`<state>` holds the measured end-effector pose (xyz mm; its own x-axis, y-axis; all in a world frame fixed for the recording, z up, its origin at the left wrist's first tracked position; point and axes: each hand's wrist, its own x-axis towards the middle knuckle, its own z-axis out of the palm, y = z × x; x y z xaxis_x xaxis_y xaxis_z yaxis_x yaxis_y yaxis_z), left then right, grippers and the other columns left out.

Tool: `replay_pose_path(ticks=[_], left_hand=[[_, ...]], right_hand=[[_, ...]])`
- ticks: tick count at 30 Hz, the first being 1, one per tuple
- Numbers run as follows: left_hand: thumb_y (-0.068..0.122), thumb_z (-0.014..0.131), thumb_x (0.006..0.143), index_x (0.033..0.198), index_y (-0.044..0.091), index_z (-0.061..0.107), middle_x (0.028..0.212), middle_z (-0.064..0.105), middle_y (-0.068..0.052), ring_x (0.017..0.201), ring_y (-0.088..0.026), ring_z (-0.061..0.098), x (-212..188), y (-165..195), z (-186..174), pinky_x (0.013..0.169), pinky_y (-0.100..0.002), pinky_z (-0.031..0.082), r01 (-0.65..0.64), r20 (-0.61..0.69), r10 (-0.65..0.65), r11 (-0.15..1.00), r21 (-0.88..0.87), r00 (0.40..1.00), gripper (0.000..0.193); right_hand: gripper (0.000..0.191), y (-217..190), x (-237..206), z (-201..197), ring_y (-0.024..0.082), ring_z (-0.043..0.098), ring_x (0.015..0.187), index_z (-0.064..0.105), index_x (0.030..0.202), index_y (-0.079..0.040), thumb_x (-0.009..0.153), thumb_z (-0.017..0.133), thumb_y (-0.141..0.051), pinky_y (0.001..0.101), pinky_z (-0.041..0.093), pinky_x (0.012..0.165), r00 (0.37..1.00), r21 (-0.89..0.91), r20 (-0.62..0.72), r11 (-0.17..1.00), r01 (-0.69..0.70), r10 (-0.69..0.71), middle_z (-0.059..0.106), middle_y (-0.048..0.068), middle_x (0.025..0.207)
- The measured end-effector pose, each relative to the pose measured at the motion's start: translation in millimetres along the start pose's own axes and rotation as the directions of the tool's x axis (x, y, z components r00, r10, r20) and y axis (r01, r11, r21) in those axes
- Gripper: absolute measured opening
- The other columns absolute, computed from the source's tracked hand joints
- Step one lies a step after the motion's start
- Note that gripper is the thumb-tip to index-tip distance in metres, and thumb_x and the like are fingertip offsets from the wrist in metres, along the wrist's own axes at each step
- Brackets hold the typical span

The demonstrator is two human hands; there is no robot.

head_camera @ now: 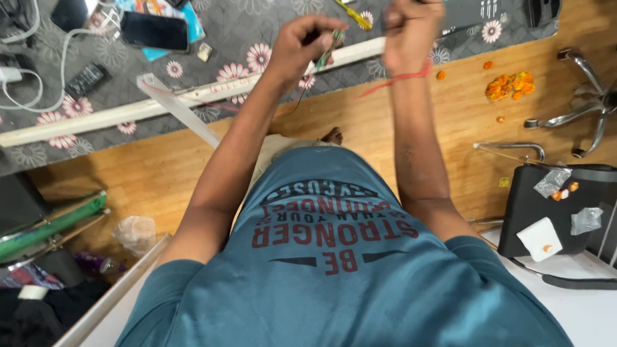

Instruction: The person manipulates a small circuit board with wires, then connects a power adapter to a fluorescent tube light fixture. The light turns on, and the person adjusts the fixture and nearby cables.

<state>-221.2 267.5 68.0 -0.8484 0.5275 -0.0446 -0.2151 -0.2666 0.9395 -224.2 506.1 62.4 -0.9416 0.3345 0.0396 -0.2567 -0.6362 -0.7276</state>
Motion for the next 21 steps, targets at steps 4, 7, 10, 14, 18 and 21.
replay_pose_path(ticks=[4,7,10,14,18,21], left_hand=[[0.010,0.067,0.101,0.129,-0.001,0.064,0.107,0.071,-0.005,0.093,-0.009,0.068,-13,28,-9,0.079,-0.028,0.061,0.091,-0.038,-0.100,0.977,-0.192,0.994,0.030],[0.007,0.069,0.101,0.130,-0.002,0.065,0.106,0.068,-0.005,0.091,-0.011,0.065,-13,46,-6,0.079,-0.030,0.059,0.070,0.040,-0.061,0.963,-0.261,0.997,0.031],[0.007,0.073,0.099,0.128,-0.002,0.066,0.105,0.066,-0.005,0.088,-0.012,0.064,-12,62,1,0.078,-0.028,0.056,0.053,0.074,-0.036,0.968,-0.245,0.997,0.031],[0.011,0.077,0.097,0.122,0.001,0.062,0.102,0.064,-0.002,0.088,-0.011,0.064,-18,80,9,0.081,-0.027,0.055,0.080,0.124,-0.056,0.978,-0.194,0.991,0.030],[0.015,0.077,0.099,0.121,0.004,0.060,0.108,0.066,-0.002,0.097,-0.010,0.065,-21,90,18,0.088,-0.026,0.055,0.085,0.225,-0.062,0.992,-0.093,0.972,0.030],[0.016,0.080,0.098,0.121,0.005,0.059,0.112,0.063,-0.001,0.103,-0.008,0.061,-24,90,25,0.091,-0.025,0.053,0.083,0.299,-0.043,0.989,-0.124,0.953,0.033]], right_hand=[[0.018,-46,-14,23,0.013,0.050,0.061,0.060,0.091,-0.004,0.092,0.064,0.014,0.0258,0.042,0.056,0.997,-0.069,-0.059,0.996,-0.056,0.052,0.061,0.006,0.079],[0.008,-37,-61,47,0.014,0.055,0.061,0.065,0.102,0.002,0.099,0.067,0.010,0.0253,0.045,0.057,0.985,-0.153,-0.035,0.973,-0.173,0.170,0.064,0.008,0.082],[0.007,-20,-93,70,0.013,0.059,0.064,0.065,0.105,0.002,0.100,0.070,0.002,0.0240,0.048,0.058,0.957,-0.024,-0.104,0.961,-0.275,0.271,0.066,0.008,0.085],[0.007,-28,-108,90,0.016,0.065,0.069,0.065,0.106,0.003,0.102,0.070,-0.002,0.0248,0.050,0.061,0.955,-0.022,-0.121,0.962,-0.274,0.269,0.067,0.010,0.085],[0.010,-45,-123,95,0.017,0.065,0.071,0.065,0.106,0.002,0.098,0.069,-0.001,0.0271,0.053,0.065,0.925,0.125,-0.094,0.926,-0.356,0.368,0.070,0.012,0.090],[0.007,-44,-137,90,0.016,0.063,0.073,0.065,0.105,0.004,0.102,0.068,-0.001,0.0266,0.051,0.065,0.912,0.199,-0.062,0.900,-0.388,0.406,0.069,0.013,0.091]])
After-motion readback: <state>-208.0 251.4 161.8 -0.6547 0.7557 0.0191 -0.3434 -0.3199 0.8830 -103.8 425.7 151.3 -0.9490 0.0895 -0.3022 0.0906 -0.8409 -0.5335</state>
